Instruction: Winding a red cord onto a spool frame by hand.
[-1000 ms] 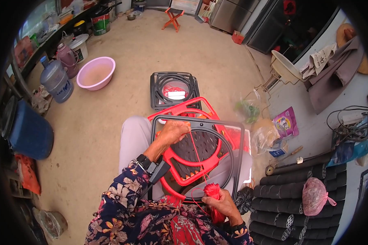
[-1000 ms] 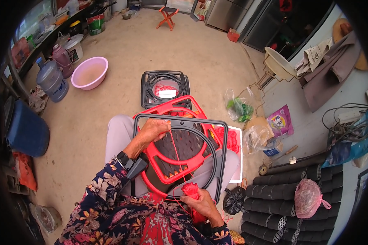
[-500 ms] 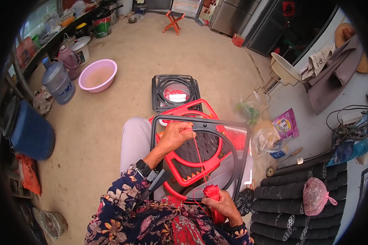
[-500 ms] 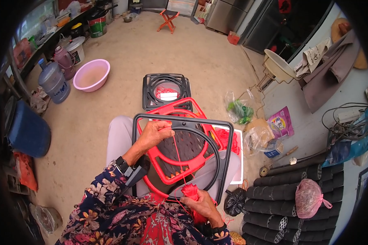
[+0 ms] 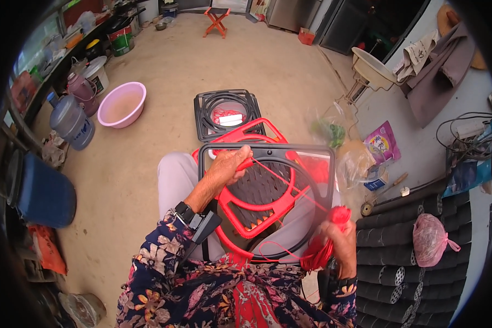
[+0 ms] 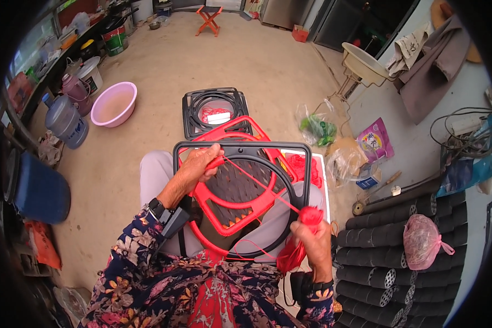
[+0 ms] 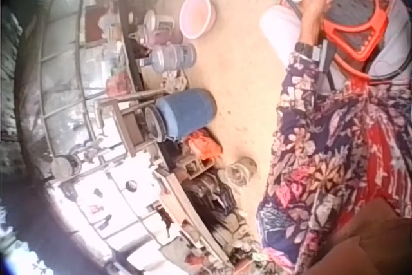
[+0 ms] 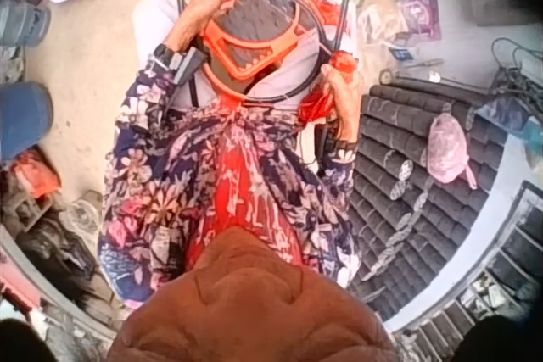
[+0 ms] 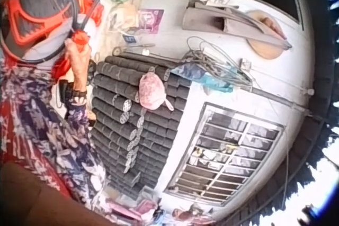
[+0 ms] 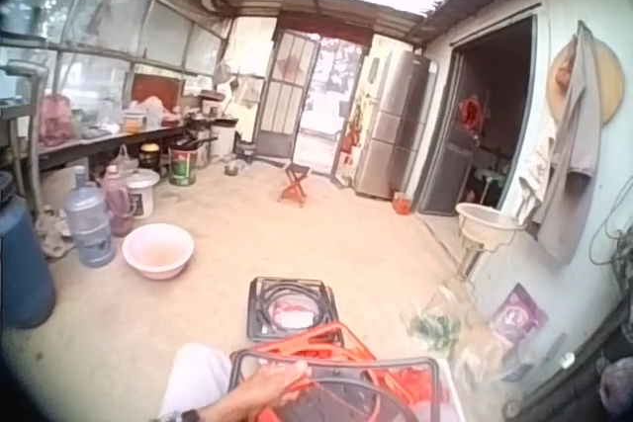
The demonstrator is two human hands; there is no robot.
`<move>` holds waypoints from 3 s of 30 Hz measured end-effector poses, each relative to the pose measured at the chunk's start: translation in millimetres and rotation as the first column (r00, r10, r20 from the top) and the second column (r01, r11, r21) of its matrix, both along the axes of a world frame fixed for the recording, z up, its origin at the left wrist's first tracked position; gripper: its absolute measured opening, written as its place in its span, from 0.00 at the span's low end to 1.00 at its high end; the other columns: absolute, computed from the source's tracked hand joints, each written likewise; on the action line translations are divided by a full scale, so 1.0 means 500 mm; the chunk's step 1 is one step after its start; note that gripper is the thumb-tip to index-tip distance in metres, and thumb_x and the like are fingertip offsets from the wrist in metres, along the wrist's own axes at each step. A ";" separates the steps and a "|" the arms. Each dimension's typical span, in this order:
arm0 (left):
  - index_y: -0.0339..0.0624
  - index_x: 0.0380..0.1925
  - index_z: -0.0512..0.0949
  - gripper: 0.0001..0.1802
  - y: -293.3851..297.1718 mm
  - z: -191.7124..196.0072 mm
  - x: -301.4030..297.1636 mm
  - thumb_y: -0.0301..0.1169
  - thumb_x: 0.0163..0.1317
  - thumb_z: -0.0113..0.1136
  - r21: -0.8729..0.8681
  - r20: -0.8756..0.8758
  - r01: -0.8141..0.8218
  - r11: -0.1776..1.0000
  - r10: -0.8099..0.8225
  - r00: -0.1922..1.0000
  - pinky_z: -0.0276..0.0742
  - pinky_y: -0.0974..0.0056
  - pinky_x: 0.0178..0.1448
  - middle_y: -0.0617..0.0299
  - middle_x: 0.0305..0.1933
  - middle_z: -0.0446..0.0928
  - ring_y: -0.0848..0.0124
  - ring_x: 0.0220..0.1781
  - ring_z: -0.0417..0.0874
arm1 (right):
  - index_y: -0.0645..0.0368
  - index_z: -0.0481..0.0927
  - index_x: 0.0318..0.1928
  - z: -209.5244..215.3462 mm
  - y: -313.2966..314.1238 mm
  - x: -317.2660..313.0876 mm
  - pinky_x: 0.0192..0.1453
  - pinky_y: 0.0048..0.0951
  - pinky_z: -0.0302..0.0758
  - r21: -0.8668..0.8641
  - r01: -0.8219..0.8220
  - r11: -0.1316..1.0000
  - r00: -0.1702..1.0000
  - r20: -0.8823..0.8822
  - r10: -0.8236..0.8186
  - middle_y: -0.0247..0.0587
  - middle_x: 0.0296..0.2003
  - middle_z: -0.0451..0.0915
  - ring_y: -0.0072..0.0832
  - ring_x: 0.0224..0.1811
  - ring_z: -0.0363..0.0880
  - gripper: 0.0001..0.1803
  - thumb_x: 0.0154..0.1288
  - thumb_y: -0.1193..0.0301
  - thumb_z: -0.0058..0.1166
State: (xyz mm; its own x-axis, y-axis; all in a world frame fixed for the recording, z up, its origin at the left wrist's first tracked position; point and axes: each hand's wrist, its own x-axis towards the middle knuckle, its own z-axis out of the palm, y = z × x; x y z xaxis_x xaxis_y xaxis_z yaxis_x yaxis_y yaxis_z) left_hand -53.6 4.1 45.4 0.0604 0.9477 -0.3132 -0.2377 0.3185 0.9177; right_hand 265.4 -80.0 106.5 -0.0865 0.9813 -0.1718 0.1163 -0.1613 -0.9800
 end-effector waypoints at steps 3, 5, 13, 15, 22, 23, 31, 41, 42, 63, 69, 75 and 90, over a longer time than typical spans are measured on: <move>0.36 0.46 0.76 0.32 0.002 0.011 -0.002 0.59 0.68 0.51 -0.022 0.036 0.022 1.000 -0.021 0.999 0.48 0.73 0.17 0.69 0.15 0.64 0.82 0.13 0.57 | 0.59 0.74 0.29 0.004 0.036 -0.003 0.22 0.23 0.67 0.037 0.079 0.996 0.996 -0.049 -0.077 0.31 0.17 0.73 0.20 0.15 0.70 0.07 0.61 0.72 0.57; 0.36 0.45 0.76 0.32 -0.001 0.014 -0.002 0.59 0.68 0.51 -0.031 0.050 0.015 0.999 -0.014 0.999 0.49 0.73 0.17 0.69 0.15 0.64 0.82 0.13 0.57 | 0.58 0.73 0.30 0.004 0.056 -0.002 0.21 0.23 0.67 0.014 0.085 0.996 0.988 -0.127 -0.082 0.31 0.16 0.71 0.20 0.15 0.70 0.07 0.63 0.71 0.56; 0.41 0.28 0.79 0.20 -0.004 0.014 0.003 0.47 0.67 0.60 0.041 -0.020 0.019 0.999 -0.018 1.000 0.47 0.72 0.17 0.71 0.13 0.63 0.82 0.13 0.57 | 0.57 0.70 0.31 -0.014 0.110 0.008 0.17 0.24 0.65 0.004 0.096 0.995 0.952 -0.293 -0.091 0.31 0.16 0.69 0.20 0.12 0.67 0.08 0.67 0.69 0.54; 0.40 0.26 0.80 0.19 -0.006 0.016 0.006 0.45 0.66 0.62 0.086 -0.021 0.011 0.996 -0.009 1.000 0.46 0.72 0.17 0.71 0.13 0.63 0.82 0.13 0.57 | 0.57 0.71 0.31 -0.020 0.114 0.007 0.17 0.24 0.65 0.010 0.091 0.996 0.945 -0.317 -0.083 0.31 0.16 0.69 0.20 0.12 0.67 0.09 0.67 0.69 0.54; 0.33 0.24 0.84 0.16 -0.007 0.034 0.009 0.37 0.62 0.64 0.092 -0.168 -0.034 0.995 0.049 0.985 0.51 0.70 0.19 0.70 0.16 0.69 0.82 0.14 0.62 | 0.58 0.73 0.32 -0.005 0.142 -0.011 0.17 0.23 0.66 -0.013 0.089 0.996 0.950 -0.300 -0.089 0.31 0.17 0.71 0.19 0.14 0.69 0.08 0.68 0.69 0.54; 0.33 0.24 0.84 0.16 -0.005 0.034 0.010 0.37 0.62 0.64 0.097 -0.156 -0.029 0.995 0.044 0.987 0.51 0.70 0.19 0.70 0.16 0.69 0.82 0.14 0.62 | 0.58 0.73 0.32 0.000 0.151 -0.018 0.19 0.22 0.67 0.021 0.131 0.991 0.964 -0.236 -0.123 0.31 0.17 0.71 0.19 0.15 0.70 0.08 0.68 0.69 0.55; 0.35 0.26 0.85 0.20 0.007 -0.015 0.011 0.43 0.63 0.63 0.244 -0.254 -0.059 0.968 0.122 0.959 0.58 0.70 0.23 0.70 0.15 0.68 0.82 0.19 0.64 | 0.58 0.77 0.28 -0.012 0.257 -0.056 0.24 0.21 0.65 0.261 0.274 0.926 0.960 -0.021 -0.278 0.29 0.19 0.75 0.16 0.19 0.69 0.08 0.62 0.70 0.59; 0.33 0.26 0.85 0.20 0.012 -0.046 0.010 0.42 0.62 0.63 0.318 -0.323 -0.091 0.944 0.198 0.926 0.61 0.66 0.26 0.68 0.13 0.65 0.81 0.20 0.64 | 0.63 0.80 0.34 -0.096 0.330 -0.053 0.35 0.27 0.72 0.357 0.241 0.902 0.931 0.178 -0.320 0.29 0.24 0.79 0.20 0.28 0.73 0.11 0.55 0.68 0.61; 0.33 0.26 0.85 0.20 0.012 -0.046 0.011 0.43 0.63 0.62 0.330 -0.336 -0.096 0.939 0.212 0.918 0.60 0.66 0.25 0.69 0.13 0.64 0.81 0.19 0.63 | 0.63 0.80 0.34 -0.096 0.329 -0.056 0.35 0.27 0.72 0.356 0.243 0.902 0.930 0.179 -0.321 0.29 0.24 0.79 0.20 0.28 0.73 0.11 0.55 0.68 0.61; 0.30 0.56 0.74 0.26 -0.076 0.003 -0.079 0.44 0.75 0.45 0.076 -0.001 -0.097 0.992 0.098 0.995 0.78 0.65 0.54 0.51 0.50 0.81 0.66 0.48 0.83 | 0.61 0.75 0.38 -0.075 0.277 -0.063 0.19 0.23 0.70 0.112 0.386 0.916 0.909 -0.215 -0.357 0.38 0.24 0.80 0.23 0.16 0.74 0.06 0.62 0.73 0.57; 0.30 0.52 0.76 0.21 -0.097 0.016 -0.079 0.39 0.74 0.48 0.189 -0.066 -0.177 0.966 0.193 0.979 0.79 0.64 0.53 0.50 0.46 0.82 0.66 0.44 0.85 | 0.61 0.75 0.38 -0.078 0.278 -0.059 0.18 0.24 0.70 0.120 0.366 0.923 0.917 -0.218 -0.335 0.39 0.24 0.80 0.22 0.16 0.74 0.07 0.62 0.72 0.57; 0.27 0.46 0.79 0.12 -0.110 0.019 -0.074 0.26 0.71 0.53 0.380 -0.120 -0.261 0.887 0.327 0.937 0.82 0.64 0.48 0.51 0.40 0.83 0.67 0.40 0.85 | 0.61 0.75 0.37 -0.080 0.276 -0.056 0.18 0.22 0.71 0.143 0.367 0.919 0.911 -0.257 -0.324 0.37 0.23 0.79 0.22 0.16 0.75 0.08 0.63 0.71 0.59; 0.31 0.40 0.82 0.14 0.030 0.135 -0.050 0.32 0.59 0.63 0.640 -0.664 0.229 0.733 0.378 0.645 0.75 0.63 0.48 0.54 0.36 0.83 0.68 0.40 0.81 | 0.61 0.76 0.36 -0.029 0.241 -0.067 0.19 0.22 0.71 0.238 0.351 0.906 0.925 -0.239 -0.296 0.38 0.24 0.80 0.21 0.17 0.74 0.09 0.64 0.69 0.59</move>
